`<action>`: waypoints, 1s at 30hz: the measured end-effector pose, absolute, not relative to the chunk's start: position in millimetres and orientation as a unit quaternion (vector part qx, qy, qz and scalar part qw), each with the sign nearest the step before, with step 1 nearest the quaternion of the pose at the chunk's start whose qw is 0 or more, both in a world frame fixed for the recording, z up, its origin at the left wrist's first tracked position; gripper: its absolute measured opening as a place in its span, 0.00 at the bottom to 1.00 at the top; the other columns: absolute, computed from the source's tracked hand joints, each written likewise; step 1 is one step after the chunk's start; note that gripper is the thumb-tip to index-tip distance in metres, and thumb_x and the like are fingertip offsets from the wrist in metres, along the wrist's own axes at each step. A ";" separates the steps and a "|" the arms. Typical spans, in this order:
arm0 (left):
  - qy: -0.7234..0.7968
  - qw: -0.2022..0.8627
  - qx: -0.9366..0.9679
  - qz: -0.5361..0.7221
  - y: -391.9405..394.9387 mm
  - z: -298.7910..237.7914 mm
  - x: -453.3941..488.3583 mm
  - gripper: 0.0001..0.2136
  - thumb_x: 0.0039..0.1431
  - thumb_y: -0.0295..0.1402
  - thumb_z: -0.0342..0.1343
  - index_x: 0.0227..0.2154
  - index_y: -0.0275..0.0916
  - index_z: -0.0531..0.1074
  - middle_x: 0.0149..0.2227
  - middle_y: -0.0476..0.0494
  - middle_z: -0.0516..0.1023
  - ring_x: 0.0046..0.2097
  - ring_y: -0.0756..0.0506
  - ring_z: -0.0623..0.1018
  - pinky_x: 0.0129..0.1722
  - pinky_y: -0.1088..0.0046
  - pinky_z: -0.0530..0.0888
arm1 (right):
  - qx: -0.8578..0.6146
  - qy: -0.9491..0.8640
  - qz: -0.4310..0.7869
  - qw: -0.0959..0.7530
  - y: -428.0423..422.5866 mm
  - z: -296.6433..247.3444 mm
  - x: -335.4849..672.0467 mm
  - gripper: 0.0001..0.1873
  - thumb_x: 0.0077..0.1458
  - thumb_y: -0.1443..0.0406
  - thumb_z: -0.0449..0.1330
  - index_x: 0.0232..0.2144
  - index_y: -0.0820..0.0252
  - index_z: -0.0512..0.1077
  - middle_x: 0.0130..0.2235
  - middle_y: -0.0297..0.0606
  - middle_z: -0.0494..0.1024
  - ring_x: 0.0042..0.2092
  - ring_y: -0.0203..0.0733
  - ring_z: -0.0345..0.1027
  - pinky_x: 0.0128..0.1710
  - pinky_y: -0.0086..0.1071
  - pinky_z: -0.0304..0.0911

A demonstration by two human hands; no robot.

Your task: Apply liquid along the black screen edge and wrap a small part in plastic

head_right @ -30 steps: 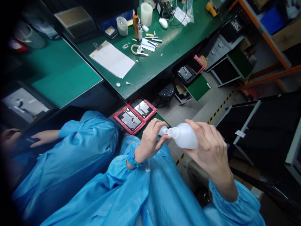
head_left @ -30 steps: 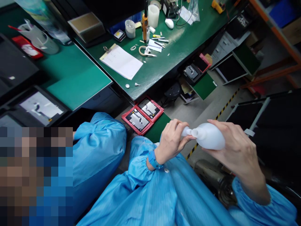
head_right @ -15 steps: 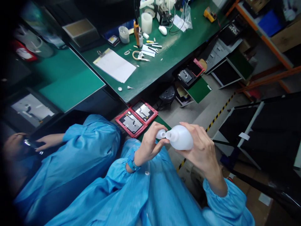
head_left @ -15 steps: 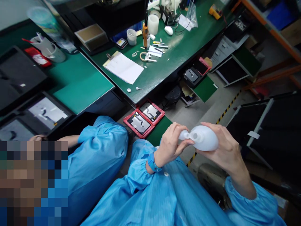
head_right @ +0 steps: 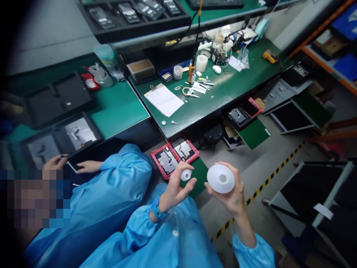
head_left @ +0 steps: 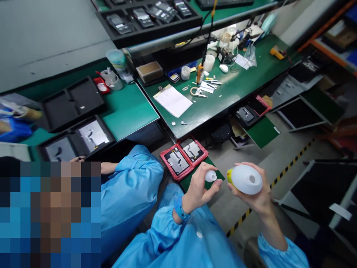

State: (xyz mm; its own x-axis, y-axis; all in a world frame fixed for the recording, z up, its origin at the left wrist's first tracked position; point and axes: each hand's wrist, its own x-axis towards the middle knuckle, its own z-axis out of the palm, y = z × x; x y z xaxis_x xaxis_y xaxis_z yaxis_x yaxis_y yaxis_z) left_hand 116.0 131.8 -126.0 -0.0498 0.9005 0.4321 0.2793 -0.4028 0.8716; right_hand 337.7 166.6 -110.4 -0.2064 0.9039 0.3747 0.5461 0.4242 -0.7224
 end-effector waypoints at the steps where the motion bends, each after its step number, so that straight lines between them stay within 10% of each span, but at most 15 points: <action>1: 0.475 0.280 0.624 0.553 135.2 -130.4 112.1 0.10 0.81 0.41 0.54 0.53 0.42 0.68 0.40 0.47 0.74 0.38 0.46 0.76 0.40 0.70 0.75 | -0.486 -0.733 0.234 0.414 173.7 -119.4 332.4 0.35 0.58 0.52 0.79 0.62 0.53 0.72 0.53 0.46 0.87 0.49 0.54 0.86 0.49 0.46 0.82; 30: 0.597 0.291 0.450 0.597 253.6 -311.7 25.4 0.10 0.81 0.43 0.52 0.46 0.43 0.72 0.42 0.43 0.76 0.45 0.42 0.78 0.47 0.64 0.76 | -0.533 -0.580 0.331 0.519 473.5 -374.7 127.8 0.54 0.36 0.35 0.81 0.54 0.55 0.64 0.54 0.44 0.74 0.55 0.54 0.76 0.65 0.55 0.72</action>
State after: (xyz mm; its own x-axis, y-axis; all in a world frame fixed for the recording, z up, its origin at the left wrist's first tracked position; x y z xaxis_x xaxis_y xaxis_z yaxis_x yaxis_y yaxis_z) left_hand 25.4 253.6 -311.7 -0.4259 0.8847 0.1894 0.1899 -0.1172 0.9748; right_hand 127.8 473.5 -374.7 0.1082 0.9623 0.2495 0.2751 0.2121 -0.9377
